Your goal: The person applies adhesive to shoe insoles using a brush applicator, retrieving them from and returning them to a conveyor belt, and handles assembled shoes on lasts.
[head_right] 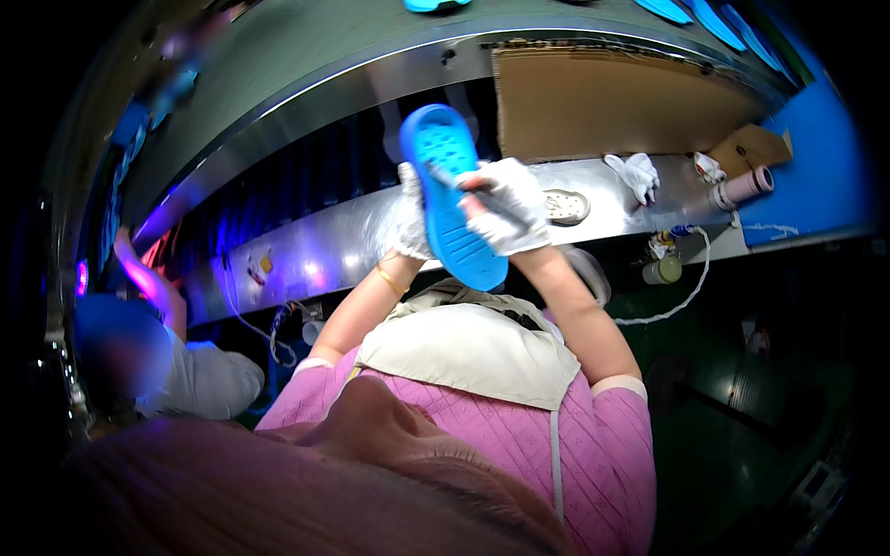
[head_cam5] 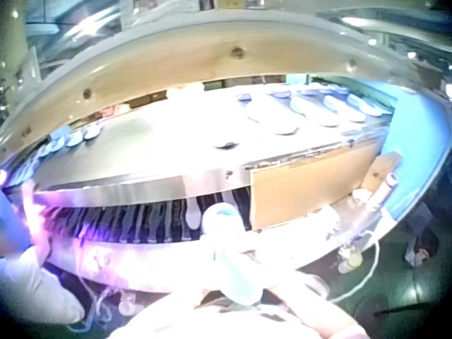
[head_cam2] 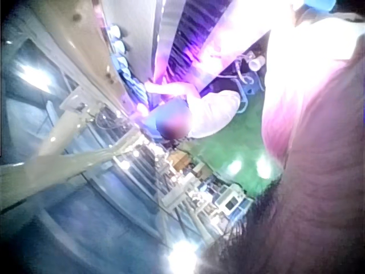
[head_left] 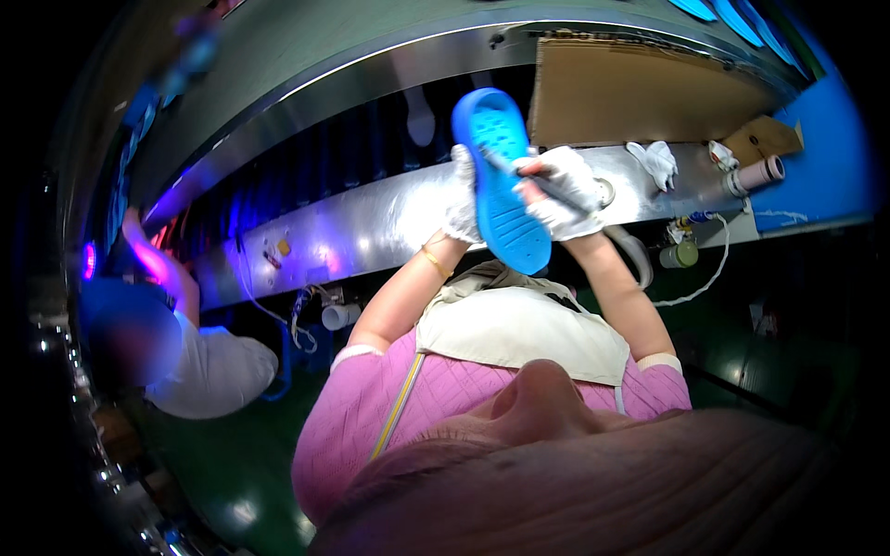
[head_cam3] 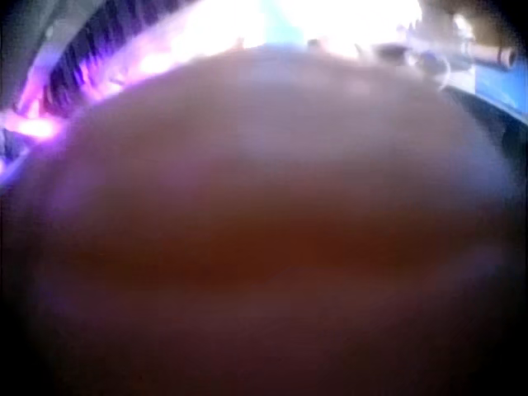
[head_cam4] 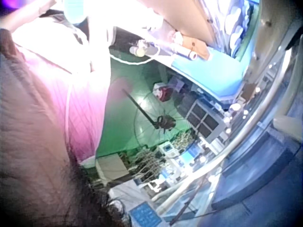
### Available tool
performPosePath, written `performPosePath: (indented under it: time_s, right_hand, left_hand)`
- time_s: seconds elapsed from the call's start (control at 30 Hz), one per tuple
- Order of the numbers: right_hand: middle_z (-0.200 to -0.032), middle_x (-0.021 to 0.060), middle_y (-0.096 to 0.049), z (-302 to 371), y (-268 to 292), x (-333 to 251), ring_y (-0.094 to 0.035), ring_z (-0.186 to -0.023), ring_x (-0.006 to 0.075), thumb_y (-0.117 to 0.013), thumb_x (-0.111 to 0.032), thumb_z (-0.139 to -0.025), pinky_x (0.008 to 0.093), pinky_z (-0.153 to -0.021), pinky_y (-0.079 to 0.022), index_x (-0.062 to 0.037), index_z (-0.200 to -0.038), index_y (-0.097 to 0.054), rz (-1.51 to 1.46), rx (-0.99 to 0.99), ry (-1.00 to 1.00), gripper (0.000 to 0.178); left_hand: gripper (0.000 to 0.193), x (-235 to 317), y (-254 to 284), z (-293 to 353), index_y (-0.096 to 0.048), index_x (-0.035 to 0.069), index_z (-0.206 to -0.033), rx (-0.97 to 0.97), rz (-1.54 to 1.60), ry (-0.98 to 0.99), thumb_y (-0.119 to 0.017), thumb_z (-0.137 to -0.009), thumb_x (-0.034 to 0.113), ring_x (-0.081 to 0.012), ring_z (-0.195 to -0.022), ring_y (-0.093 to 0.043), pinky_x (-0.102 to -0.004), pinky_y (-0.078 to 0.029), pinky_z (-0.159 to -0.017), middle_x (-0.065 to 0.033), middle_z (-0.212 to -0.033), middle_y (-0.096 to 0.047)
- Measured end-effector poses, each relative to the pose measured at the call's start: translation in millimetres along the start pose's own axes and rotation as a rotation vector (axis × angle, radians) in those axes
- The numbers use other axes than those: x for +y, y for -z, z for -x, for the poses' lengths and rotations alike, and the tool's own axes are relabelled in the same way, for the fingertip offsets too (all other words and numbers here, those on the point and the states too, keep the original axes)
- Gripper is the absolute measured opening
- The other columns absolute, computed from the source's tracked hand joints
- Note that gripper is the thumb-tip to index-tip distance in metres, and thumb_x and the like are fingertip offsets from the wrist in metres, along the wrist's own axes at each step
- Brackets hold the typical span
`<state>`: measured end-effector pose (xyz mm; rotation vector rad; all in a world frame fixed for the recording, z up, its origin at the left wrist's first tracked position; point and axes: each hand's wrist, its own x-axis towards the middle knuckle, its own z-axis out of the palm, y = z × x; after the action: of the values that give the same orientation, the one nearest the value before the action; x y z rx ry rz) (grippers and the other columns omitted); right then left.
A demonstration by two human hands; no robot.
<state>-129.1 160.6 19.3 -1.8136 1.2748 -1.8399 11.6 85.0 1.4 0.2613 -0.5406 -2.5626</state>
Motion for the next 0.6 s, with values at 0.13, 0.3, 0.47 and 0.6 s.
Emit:
performPosePath:
  time_s: [0.13,0.3,0.47,0.6]
  right_hand:
    - [-0.084,0.0074,-0.062,9.3,-28.1,-17.0,-0.062,-0.073,0.0110,-0.066,0.005,-0.077,0.0267,-0.064,-0.052,-0.0025,-0.093,-0.058,-0.291,-0.245,-0.290,0.019]
    - [-0.082,0.0087,-0.064,1.4,-35.7,-6.4,-0.063,-0.076,0.0235,-0.071,-0.001,-0.070,0.0322,-0.070,-0.051,-0.0080,-0.087,-0.063,-0.076,-0.087,0.017,0.020]
    - [-0.084,0.0051,-0.065,8.9,-37.5,-9.5,-0.061,-0.075,0.0116,-0.068,0.002,-0.077,0.0266,-0.071,-0.051,-0.0045,-0.090,-0.062,-0.334,-0.238,-0.346,0.015]
    - [-0.085,0.0083,-0.065,6.3,-34.8,-16.3,-0.063,-0.077,0.0179,-0.071,0.000,-0.077,0.0298,-0.072,-0.051,-0.0046,-0.086,-0.063,0.002,-0.124,0.121,0.013]
  left_hand:
    - [0.099,15.7,21.4,23.2,-0.034,0.006,-0.140,0.109,-0.081,-0.223,-0.047,-0.074,0.079,-0.0319,-0.117,-0.052,-0.0479,-0.042,-0.102,-0.0178,-0.135,-0.047]
    - [0.097,36.2,31.1,26.7,-0.031,0.007,-0.142,0.143,-0.110,-0.308,-0.038,-0.078,0.079,-0.0372,-0.119,-0.049,-0.0510,-0.038,-0.104,-0.0207,-0.134,-0.048]
    - [0.095,51.7,18.5,26.2,-0.036,0.003,-0.138,0.128,-0.099,-0.355,-0.038,-0.079,0.078,-0.0384,-0.113,-0.054,-0.0509,-0.042,-0.100,-0.0203,-0.128,-0.053]
    - [0.094,57.2,17.2,29.8,-0.041,0.001,-0.135,0.078,-0.044,-0.307,-0.041,-0.080,0.078,-0.0391,-0.111,-0.055,-0.0521,-0.042,-0.100,-0.0203,-0.122,-0.057]
